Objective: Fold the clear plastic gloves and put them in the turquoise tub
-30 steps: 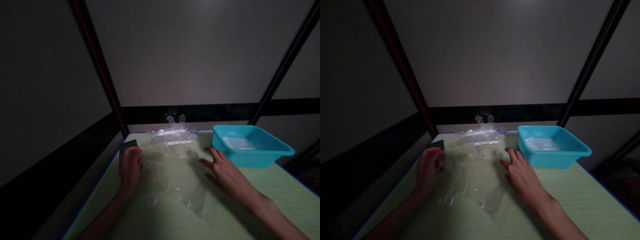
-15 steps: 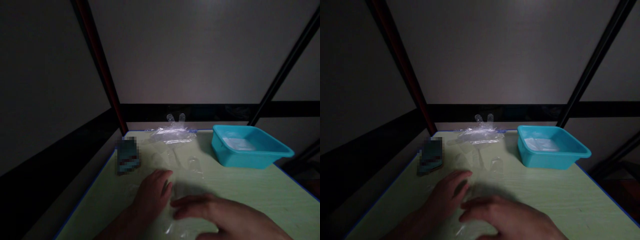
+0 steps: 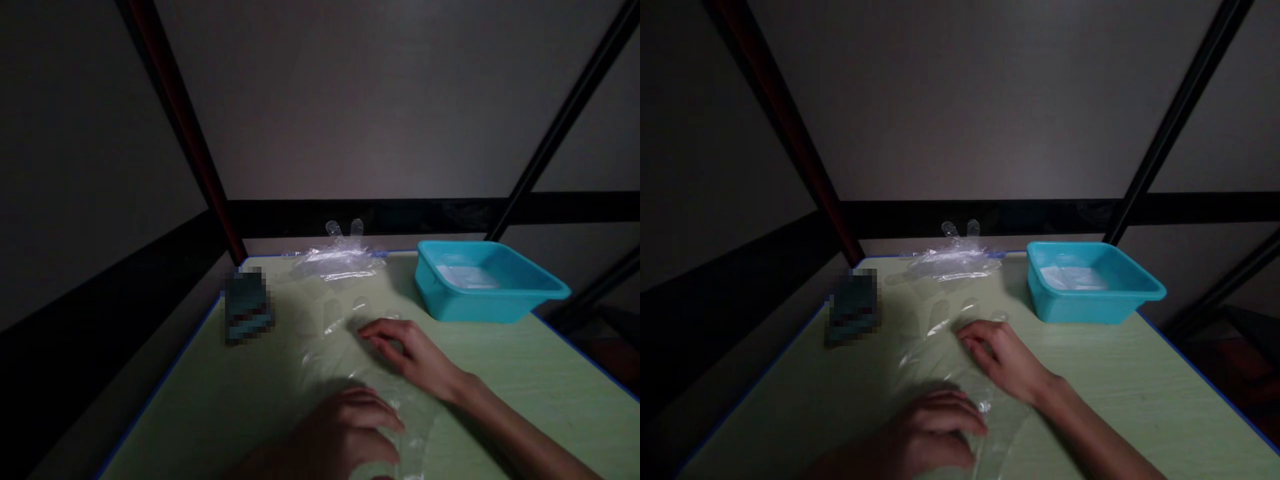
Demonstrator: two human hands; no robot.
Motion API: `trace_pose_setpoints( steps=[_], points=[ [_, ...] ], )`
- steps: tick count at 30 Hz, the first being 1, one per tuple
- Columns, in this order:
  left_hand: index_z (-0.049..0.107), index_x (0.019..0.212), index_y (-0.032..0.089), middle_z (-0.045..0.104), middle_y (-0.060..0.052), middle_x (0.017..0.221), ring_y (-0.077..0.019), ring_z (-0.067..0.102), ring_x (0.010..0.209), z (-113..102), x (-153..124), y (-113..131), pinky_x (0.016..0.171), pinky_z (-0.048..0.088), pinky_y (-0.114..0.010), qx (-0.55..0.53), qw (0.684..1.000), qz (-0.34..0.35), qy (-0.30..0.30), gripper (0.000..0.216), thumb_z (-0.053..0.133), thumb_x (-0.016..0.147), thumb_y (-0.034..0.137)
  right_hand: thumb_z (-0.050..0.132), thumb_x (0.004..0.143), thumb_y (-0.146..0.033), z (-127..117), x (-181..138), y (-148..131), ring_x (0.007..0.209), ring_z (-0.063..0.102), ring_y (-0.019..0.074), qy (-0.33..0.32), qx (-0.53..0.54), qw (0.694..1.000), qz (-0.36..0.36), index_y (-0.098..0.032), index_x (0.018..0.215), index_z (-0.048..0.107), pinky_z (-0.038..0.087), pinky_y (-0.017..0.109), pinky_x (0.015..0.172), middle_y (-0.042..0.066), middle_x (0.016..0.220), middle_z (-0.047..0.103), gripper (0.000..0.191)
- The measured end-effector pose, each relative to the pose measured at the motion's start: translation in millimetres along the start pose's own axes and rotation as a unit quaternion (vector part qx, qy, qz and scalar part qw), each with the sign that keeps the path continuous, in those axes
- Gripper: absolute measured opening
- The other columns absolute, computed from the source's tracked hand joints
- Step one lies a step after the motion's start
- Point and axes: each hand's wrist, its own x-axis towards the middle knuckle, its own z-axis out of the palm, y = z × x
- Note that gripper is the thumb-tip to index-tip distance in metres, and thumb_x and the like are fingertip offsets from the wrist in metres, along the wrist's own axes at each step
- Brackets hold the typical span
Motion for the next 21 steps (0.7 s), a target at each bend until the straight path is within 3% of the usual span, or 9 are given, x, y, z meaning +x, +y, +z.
trace_pose_setpoints(
  steps=[3,6,11,14,17,21],
  points=[
    [0.052,0.107,0.014,0.058,-0.006,0.112,-0.0170,0.049,0.106,10,4,2,0.093,0.033,-0.026,0.115,0.993,-0.001,0.001,0.029,0.048,0.083,0.031,0.032,0.088,-0.018,11,0,-5,0.117,0.038,0.0145,-0.104,-0.050,0.989,-0.093,-0.013,0.121,0.044,0.031,0.028,0.098,0.008,0.125,0.046,0.036],
    [0.046,0.113,0.017,0.057,-0.003,0.113,-0.0163,0.050,0.104,17,5,7,0.091,0.035,-0.028,0.184,0.983,-0.003,-0.004,0.027,0.038,0.088,0.022,0.034,0.089,-0.027,16,3,5,0.126,0.020,0.0154,-0.177,-0.106,0.969,-0.132,-0.017,0.132,0.027,0.018,0.033,0.104,0.006,0.136,0.029,0.046],
    [0.038,0.121,0.016,0.035,-0.004,0.134,-0.0168,0.032,0.122,10,0,10,0.098,0.028,-0.029,0.210,0.977,0.013,-0.042,0.033,0.031,0.091,0.026,0.030,0.088,-0.044,2,12,45,0.128,0.011,0.0209,-0.145,-0.221,0.964,-0.039,-0.019,0.135,0.017,0.013,0.042,0.104,0.006,0.140,0.018,0.055],
    [0.036,0.123,0.017,0.033,-0.004,0.136,-0.0168,0.030,0.123,10,-1,9,0.099,0.027,-0.029,0.213,0.976,0.013,-0.045,0.034,0.029,0.091,0.027,0.027,0.089,-0.041,-5,15,46,0.128,0.013,0.0216,-0.099,-0.254,0.962,-0.001,-0.016,0.135,0.018,0.015,0.042,0.103,0.008,0.140,0.016,0.054],
    [0.037,0.122,0.017,0.036,-0.005,0.134,-0.0176,0.033,0.122,19,0,7,0.097,0.030,-0.031,0.217,0.975,0.015,-0.038,0.033,0.029,0.092,0.026,0.026,0.090,-0.036,4,17,22,0.128,0.011,0.0166,-0.140,-0.224,0.961,-0.083,-0.018,0.136,0.014,0.014,0.036,0.105,0.005,0.141,0.015,0.051],
    [0.037,0.121,0.018,0.040,-0.006,0.132,-0.0184,0.041,0.116,26,2,6,0.088,0.039,-0.032,0.203,0.978,-0.017,-0.036,0.032,0.029,0.091,0.024,0.031,0.089,-0.034,29,31,-3,0.128,0.010,0.0140,-0.248,-0.172,0.926,-0.225,-0.016,0.136,0.013,0.010,0.031,0.105,0.004,0.141,0.017,0.053]
  ],
)
